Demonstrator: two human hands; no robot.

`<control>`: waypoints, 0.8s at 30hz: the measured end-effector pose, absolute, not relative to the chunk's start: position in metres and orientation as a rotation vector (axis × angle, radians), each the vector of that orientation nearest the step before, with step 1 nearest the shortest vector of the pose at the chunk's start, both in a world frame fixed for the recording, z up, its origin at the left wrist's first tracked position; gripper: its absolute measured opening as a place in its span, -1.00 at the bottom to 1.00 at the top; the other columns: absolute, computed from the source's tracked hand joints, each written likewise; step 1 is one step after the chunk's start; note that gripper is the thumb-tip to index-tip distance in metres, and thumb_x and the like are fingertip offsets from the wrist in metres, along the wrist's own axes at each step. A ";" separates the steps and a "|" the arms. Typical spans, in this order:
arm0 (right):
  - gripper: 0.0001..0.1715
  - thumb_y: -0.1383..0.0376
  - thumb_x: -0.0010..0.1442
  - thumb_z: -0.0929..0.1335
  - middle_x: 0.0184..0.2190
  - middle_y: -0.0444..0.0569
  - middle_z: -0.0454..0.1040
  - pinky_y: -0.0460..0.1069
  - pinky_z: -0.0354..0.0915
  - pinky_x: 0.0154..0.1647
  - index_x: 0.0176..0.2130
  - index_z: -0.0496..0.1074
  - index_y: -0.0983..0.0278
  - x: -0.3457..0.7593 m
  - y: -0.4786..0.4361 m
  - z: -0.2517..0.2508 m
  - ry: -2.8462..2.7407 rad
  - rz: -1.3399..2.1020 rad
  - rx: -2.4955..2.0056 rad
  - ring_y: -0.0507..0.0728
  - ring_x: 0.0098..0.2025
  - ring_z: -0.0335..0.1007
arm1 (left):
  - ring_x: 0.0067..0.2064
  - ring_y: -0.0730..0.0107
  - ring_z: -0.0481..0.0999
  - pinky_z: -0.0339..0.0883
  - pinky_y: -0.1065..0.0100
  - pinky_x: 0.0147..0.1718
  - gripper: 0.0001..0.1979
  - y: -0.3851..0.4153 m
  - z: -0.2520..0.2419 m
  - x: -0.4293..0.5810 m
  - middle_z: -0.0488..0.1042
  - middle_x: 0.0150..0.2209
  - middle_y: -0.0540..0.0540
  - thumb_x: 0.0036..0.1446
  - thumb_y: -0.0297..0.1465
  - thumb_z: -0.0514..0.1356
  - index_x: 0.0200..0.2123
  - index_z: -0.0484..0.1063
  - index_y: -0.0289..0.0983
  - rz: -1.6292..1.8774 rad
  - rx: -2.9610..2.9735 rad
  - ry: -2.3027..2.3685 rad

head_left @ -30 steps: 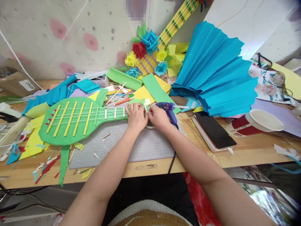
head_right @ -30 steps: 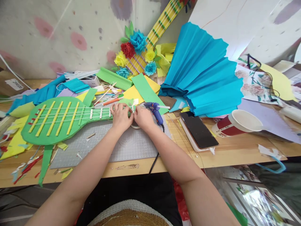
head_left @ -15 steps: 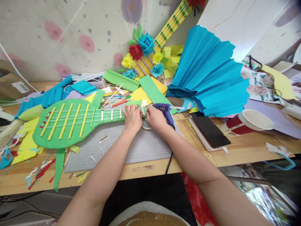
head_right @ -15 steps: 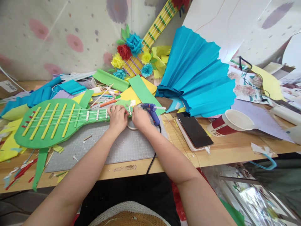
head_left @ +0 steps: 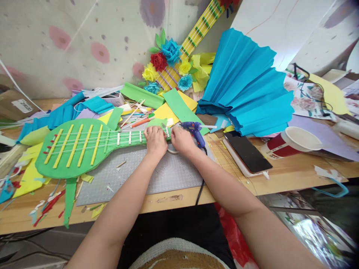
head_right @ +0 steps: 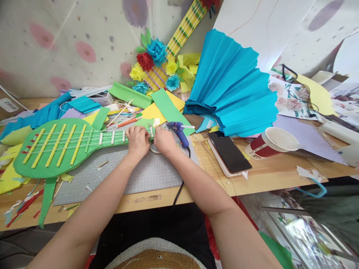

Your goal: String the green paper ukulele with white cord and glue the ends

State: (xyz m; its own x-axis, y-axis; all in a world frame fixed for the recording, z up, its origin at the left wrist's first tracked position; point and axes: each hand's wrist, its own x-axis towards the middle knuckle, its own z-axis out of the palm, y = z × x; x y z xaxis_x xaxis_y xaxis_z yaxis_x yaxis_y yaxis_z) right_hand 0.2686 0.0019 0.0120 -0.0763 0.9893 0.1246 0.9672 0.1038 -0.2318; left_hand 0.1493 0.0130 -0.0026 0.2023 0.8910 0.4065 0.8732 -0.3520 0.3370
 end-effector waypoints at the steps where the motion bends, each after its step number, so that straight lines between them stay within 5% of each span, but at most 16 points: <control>1: -0.70 0.37 0.29 0.11 -0.19 0.17 0.48 -0.02 0.16 -0.27 -0.13 0.34 0.37 0.269 0.002 0.012 -2.134 0.136 -1.945 0.21 -0.17 0.41 | 0.00 0.00 0.29 0.03 -0.06 0.07 -0.89 0.013 -0.003 0.149 0.44 -0.16 -0.23 0.04 -0.49 0.11 -0.41 0.43 -0.24 0.858 2.421 1.766; 11: -0.77 0.36 0.27 0.18 -0.20 0.09 0.50 -0.05 0.12 -0.28 -0.17 0.37 0.33 0.276 0.004 0.011 -2.126 0.241 -1.794 0.15 -0.18 0.40 | -0.01 0.07 0.30 0.00 -0.01 0.09 -0.91 0.008 0.000 0.135 0.47 -0.19 -0.15 0.13 -0.40 0.12 -0.36 0.43 -0.19 0.766 2.564 1.734; 24: -0.79 0.32 0.28 0.20 -0.16 0.04 0.49 -0.06 0.12 -0.25 -0.17 0.38 0.31 0.281 0.002 0.017 -2.166 0.288 -1.688 0.10 -0.17 0.37 | -0.09 0.06 0.34 0.09 0.09 -0.14 -0.86 0.012 0.002 0.132 0.53 -0.27 -0.15 0.19 -0.36 0.05 -0.29 0.40 -0.19 0.645 2.587 1.744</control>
State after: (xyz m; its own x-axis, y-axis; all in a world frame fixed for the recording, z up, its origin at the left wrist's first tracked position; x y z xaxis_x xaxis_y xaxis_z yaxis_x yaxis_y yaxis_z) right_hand 0.2812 0.0018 0.0167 -0.2074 0.9637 0.1682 0.8861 0.2579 -0.3850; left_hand 0.1324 0.0117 0.0024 0.3191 0.8794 0.3532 0.8975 -0.4002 0.1855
